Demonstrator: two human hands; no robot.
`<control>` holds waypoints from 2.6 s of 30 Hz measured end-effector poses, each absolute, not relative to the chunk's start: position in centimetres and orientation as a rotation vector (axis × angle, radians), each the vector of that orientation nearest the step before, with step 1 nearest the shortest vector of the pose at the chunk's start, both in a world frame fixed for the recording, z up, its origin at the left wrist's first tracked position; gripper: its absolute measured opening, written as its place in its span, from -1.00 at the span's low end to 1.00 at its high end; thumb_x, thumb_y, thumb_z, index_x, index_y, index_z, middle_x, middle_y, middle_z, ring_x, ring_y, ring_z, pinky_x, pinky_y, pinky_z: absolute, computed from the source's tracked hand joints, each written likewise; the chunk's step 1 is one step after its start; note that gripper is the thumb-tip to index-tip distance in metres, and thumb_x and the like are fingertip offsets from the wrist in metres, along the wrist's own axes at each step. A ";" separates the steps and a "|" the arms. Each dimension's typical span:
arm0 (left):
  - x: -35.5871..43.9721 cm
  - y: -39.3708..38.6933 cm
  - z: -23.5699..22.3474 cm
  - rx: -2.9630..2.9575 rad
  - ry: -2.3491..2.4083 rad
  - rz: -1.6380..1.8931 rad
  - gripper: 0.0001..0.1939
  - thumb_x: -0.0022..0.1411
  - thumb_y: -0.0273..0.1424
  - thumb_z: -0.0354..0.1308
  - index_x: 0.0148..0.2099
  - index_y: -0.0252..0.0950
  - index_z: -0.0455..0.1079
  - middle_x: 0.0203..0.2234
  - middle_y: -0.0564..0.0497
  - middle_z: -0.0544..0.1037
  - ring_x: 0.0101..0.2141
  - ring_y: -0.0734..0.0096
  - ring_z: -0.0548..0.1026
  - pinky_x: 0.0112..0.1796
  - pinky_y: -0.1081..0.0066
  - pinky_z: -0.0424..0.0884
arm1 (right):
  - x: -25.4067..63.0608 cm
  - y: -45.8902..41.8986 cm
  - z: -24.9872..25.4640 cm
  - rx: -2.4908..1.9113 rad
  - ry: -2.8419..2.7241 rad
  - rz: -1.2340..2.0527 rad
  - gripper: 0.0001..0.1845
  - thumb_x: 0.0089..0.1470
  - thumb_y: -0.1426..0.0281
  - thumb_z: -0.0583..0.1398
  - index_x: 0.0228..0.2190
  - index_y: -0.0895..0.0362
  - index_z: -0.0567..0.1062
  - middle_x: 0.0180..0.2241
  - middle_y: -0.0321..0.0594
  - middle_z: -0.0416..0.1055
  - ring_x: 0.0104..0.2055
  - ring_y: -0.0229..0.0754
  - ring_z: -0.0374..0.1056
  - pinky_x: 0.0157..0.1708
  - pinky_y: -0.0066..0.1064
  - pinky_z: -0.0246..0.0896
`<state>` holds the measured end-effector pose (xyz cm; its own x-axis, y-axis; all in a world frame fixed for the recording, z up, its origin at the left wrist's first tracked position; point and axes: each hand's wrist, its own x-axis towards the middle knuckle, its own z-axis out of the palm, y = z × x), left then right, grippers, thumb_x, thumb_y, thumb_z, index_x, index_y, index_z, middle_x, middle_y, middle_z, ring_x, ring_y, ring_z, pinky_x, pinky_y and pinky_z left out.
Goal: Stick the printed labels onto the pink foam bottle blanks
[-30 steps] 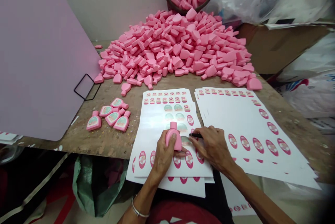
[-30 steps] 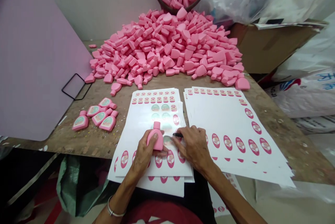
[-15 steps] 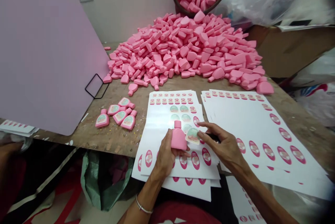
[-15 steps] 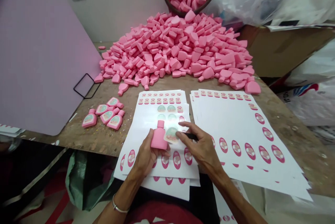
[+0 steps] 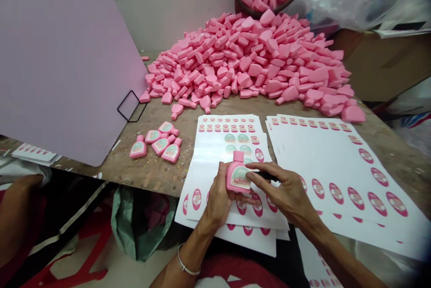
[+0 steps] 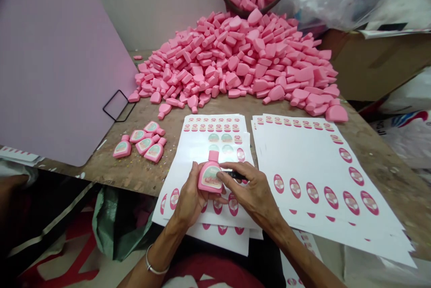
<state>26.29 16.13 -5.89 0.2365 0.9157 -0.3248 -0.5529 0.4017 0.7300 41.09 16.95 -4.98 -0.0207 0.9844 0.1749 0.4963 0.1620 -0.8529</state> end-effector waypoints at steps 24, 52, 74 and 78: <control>25.4 16.0 -5.4 0.709 0.732 1.024 -0.67 0.17 -0.36 0.16 -0.03 -0.32 0.24 -0.39 0.06 0.35 -0.46 0.52 0.43 -0.46 0.43 0.51 | 41.3 17.5 -5.1 -1.309 -2.095 0.128 -0.71 0.16 0.27 0.14 -0.11 0.11 0.45 -0.37 -0.21 0.47 -0.33 -0.16 0.32 -0.24 -0.25 0.07; 23.0 16.3 -6.8 0.761 1.167 1.084 -0.53 0.22 -0.02 -0.03 -0.16 -0.36 0.34 -0.36 -0.11 0.51 -0.40 0.33 0.51 -0.45 0.43 0.43 | 43.8 19.7 -6.0 -1.575 -1.557 1.019 -0.27 -0.17 0.14 0.33 0.04 0.02 0.29 0.10 -0.03 0.28 0.07 0.07 0.30 -0.07 -0.17 0.34; 14.0 23.0 -7.1 1.642 2.000 1.454 -0.65 0.22 -0.30 0.06 0.04 -0.27 0.33 -0.01 -0.17 0.37 -0.01 0.17 0.37 -0.07 0.22 0.37 | 33.4 38.8 -3.4 -1.512 -2.394 0.576 -0.73 -0.07 0.31 0.26 -0.26 0.12 0.53 -0.24 -0.10 0.49 -0.15 -0.05 0.35 -0.22 -0.36 0.13; 16.9 22.8 -4.7 1.548 1.467 0.989 -0.59 0.11 -0.23 0.18 0.00 -0.26 0.37 -0.09 -0.12 0.47 -0.11 0.18 0.45 -0.11 0.25 0.39 | 37.3 31.6 0.5 -0.913 -2.754 0.648 -0.87 -0.03 0.40 0.25 -0.34 0.02 0.53 -0.36 -0.26 0.46 -0.23 -0.16 0.32 -0.21 -0.38 0.13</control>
<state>16.93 22.82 -4.69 0.0351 0.9990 0.0277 0.4010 -0.0395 0.9152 37.30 31.57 0.53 -0.7987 0.6013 0.0228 0.5281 0.7185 -0.4526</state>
